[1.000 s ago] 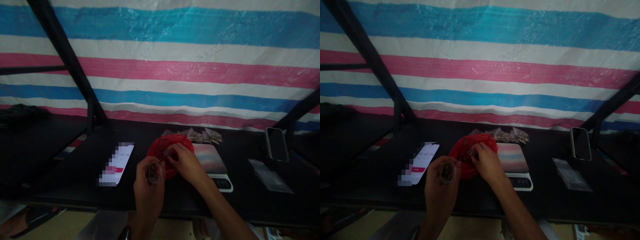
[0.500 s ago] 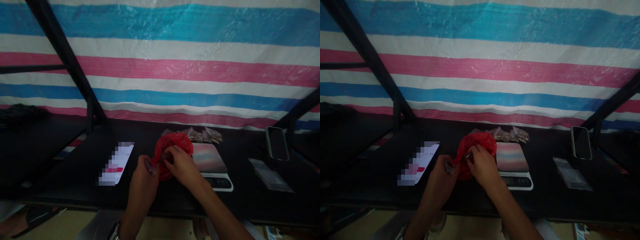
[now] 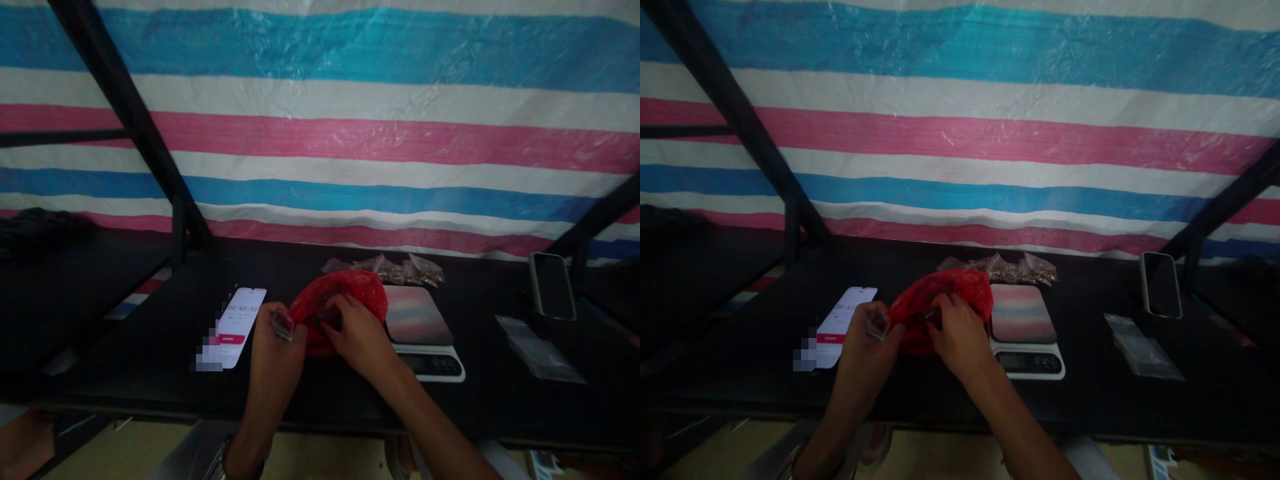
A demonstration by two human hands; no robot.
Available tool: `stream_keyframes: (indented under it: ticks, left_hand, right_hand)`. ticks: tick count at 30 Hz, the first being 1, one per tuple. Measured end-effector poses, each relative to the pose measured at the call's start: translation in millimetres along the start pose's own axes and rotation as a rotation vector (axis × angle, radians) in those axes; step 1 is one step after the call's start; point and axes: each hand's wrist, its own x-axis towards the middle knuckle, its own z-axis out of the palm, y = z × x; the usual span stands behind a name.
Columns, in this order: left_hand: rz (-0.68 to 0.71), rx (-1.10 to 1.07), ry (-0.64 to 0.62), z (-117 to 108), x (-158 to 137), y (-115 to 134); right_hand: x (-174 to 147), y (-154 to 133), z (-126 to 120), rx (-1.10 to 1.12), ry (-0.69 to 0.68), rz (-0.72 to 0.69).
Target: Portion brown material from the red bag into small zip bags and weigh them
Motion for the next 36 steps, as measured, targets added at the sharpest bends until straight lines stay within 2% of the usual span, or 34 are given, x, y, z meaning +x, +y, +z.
stream_keyframes:
  ticks: [6,11,15,19,25,30,33,36]
  left_hand:
    - [0.023,0.074,0.047,0.0,4.3,-4.4]
    - [0.081,0.117,0.069,-2.2,6.1,-3.9]
    - [0.132,0.175,0.085,-4.2,5.7,-1.9]
    - [0.100,0.239,0.052,-4.9,4.7,-3.2]
    - [0.050,0.255,0.015,-4.0,5.3,-4.5]
    - [0.087,0.276,0.056,-3.7,7.5,-5.0]
    - [0.075,0.293,0.059,-4.3,7.9,-6.3]
    - [0.089,0.278,0.023,-5.7,9.2,-7.7]
  right_hand:
    - [0.2,-0.3,-1.4,-0.018,0.026,0.030]
    - [-1.3,-1.3,-2.0,0.080,0.013,-0.019]
    - [-1.8,-5.8,1.8,-0.031,0.006,0.002]
    - [-2.1,-8.5,6.5,-0.104,0.020,-0.015]
    - [-1.1,-8.0,7.5,0.161,0.040,0.013]
    - [-0.6,-6.5,4.2,0.346,-0.043,0.096]
    - [-1.9,-7.5,5.3,0.329,-0.067,0.091]
    - [-3.1,-8.9,6.9,0.196,-0.024,0.072]
